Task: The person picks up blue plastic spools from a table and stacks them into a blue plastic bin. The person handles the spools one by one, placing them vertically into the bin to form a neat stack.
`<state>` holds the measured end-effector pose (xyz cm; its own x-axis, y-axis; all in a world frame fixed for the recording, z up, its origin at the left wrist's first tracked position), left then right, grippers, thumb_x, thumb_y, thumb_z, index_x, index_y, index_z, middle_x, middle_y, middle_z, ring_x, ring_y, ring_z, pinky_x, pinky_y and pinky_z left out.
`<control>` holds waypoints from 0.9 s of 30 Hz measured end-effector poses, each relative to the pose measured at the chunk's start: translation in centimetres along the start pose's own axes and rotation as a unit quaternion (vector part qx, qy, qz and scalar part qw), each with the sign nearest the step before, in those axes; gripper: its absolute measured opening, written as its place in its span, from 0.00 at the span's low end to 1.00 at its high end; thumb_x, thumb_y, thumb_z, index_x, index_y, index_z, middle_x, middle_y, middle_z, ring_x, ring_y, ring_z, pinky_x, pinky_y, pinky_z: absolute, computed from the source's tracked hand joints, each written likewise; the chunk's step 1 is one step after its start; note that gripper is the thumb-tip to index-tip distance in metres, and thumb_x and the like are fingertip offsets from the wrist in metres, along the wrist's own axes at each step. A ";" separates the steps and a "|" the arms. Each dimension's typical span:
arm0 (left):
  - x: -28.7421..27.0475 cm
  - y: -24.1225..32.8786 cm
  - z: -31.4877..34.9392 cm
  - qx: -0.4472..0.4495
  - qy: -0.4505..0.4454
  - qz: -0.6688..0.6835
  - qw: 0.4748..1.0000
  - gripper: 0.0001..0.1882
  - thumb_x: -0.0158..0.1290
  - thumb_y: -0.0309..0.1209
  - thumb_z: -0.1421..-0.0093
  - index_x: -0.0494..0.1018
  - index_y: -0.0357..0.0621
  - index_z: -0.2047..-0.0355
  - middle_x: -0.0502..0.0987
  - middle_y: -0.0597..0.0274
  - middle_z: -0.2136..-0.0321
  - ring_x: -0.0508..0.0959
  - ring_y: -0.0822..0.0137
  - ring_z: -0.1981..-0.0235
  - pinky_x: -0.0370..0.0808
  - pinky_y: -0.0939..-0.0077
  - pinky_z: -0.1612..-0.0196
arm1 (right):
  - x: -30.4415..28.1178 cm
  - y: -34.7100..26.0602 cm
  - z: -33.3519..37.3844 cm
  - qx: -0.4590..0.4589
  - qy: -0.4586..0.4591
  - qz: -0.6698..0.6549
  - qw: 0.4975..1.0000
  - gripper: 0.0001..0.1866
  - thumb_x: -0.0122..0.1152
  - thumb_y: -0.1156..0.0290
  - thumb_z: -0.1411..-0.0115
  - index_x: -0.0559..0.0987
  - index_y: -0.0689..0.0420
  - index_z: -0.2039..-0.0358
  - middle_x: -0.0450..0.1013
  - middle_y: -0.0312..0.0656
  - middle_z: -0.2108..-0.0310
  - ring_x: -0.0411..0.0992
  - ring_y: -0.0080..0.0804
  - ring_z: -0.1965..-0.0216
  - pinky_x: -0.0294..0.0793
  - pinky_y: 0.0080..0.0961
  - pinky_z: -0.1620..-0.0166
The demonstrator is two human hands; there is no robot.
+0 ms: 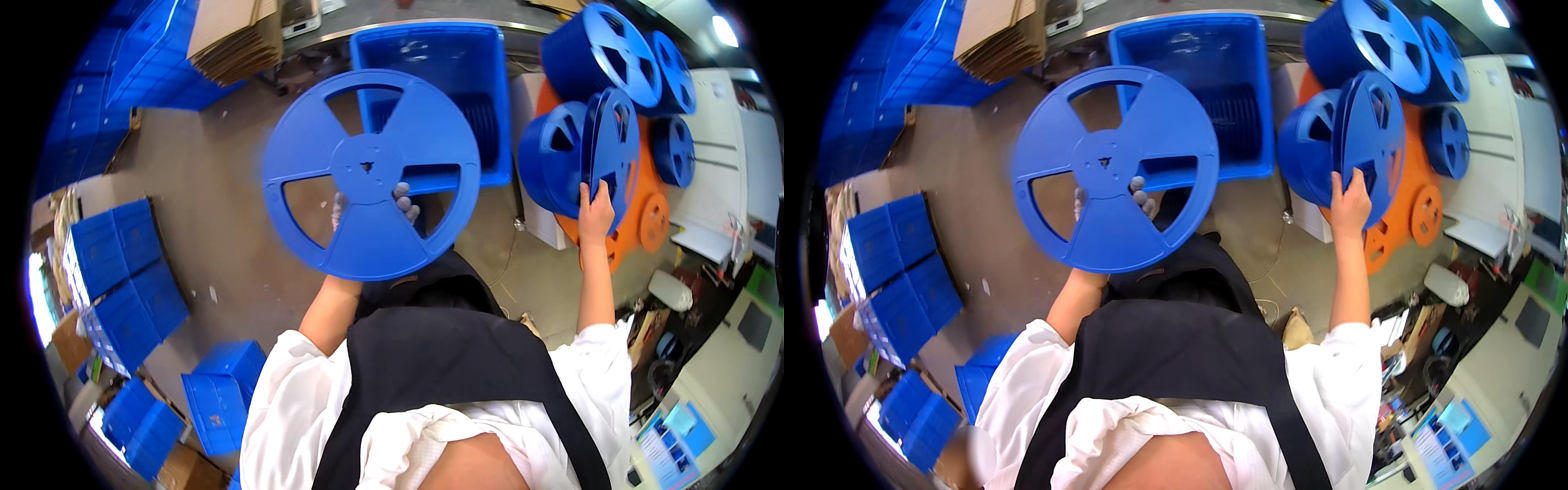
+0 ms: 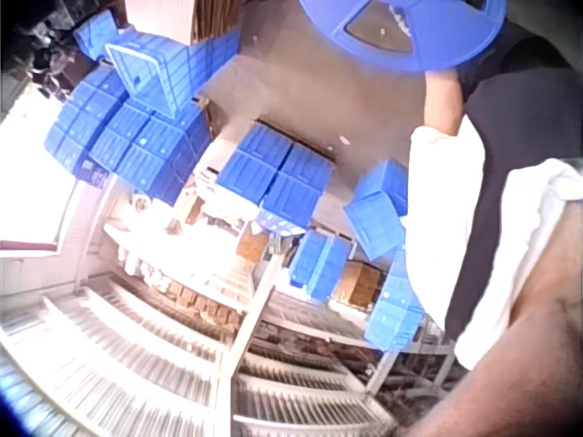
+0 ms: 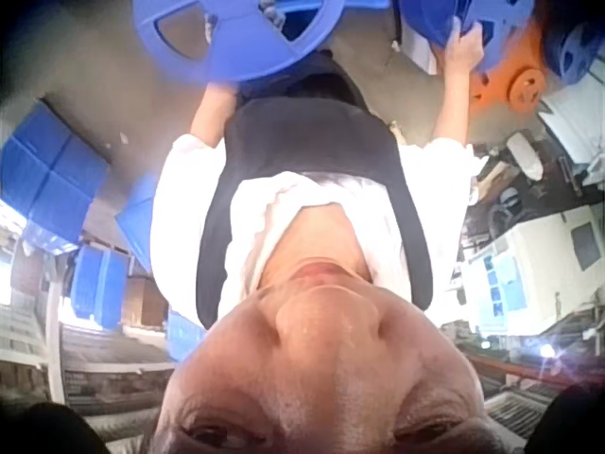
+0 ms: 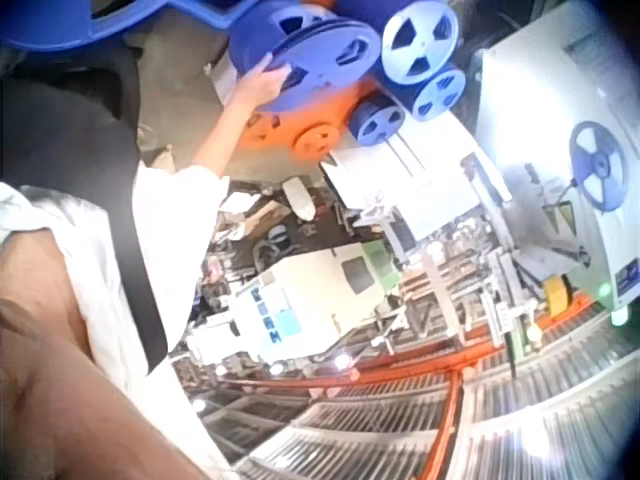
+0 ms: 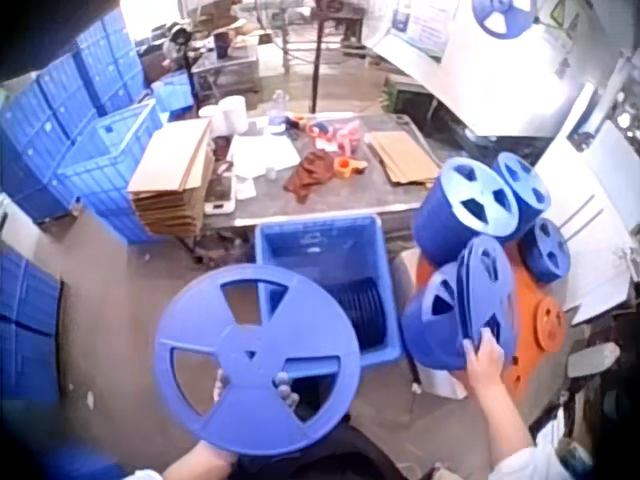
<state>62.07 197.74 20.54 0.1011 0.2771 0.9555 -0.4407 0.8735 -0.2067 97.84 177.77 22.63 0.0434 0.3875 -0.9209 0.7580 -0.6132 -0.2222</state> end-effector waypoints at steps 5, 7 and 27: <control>-2.0 2.2 -1.5 0.024 0.031 0.026 0.999 0.41 0.54 0.52 0.42 0.58 0.35 0.39 0.68 0.47 0.52 0.75 0.52 0.53 0.69 0.56 0.38 | 11.0 6.2 2.3 0.044 -0.184 0.111 0.976 0.23 0.58 0.52 0.38 0.72 0.59 0.55 0.75 0.50 0.60 0.73 0.52 0.59 0.74 0.43 0.60; -2.2 3.2 -1.7 0.036 0.029 0.035 0.998 0.41 0.55 0.52 0.43 0.59 0.34 0.39 0.68 0.47 0.53 0.75 0.52 0.54 0.69 0.56 0.39 | 12.9 6.1 3.8 0.033 -0.199 0.118 0.972 0.24 0.61 0.53 0.40 0.72 0.59 0.54 0.73 0.50 0.57 0.71 0.50 0.55 0.72 0.42 0.56; -14.4 12.2 1.1 0.218 0.302 -0.008 0.928 0.40 0.51 0.53 0.42 0.59 0.37 0.38 0.69 0.48 0.53 0.72 0.52 0.53 0.66 0.52 0.40 | 30.0 -19.8 0.4 -0.221 -0.353 -0.172 0.893 0.38 0.71 0.70 0.53 0.67 0.54 0.41 0.61 0.44 0.36 0.54 0.46 0.33 0.54 0.46 0.36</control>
<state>54.24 203.93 4.47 0.5344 0.5543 0.6381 -0.7407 0.6707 0.0377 83.85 201.22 -0.76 -0.5439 -0.1254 -0.8297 0.8371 -0.1504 -0.5260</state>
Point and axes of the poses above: each hand's wrist, its own z-axis away from the middle knuckle, its own x-axis out of the palm, y = z × x, the point moved 8 cm from there along -z, towards the middle knuckle
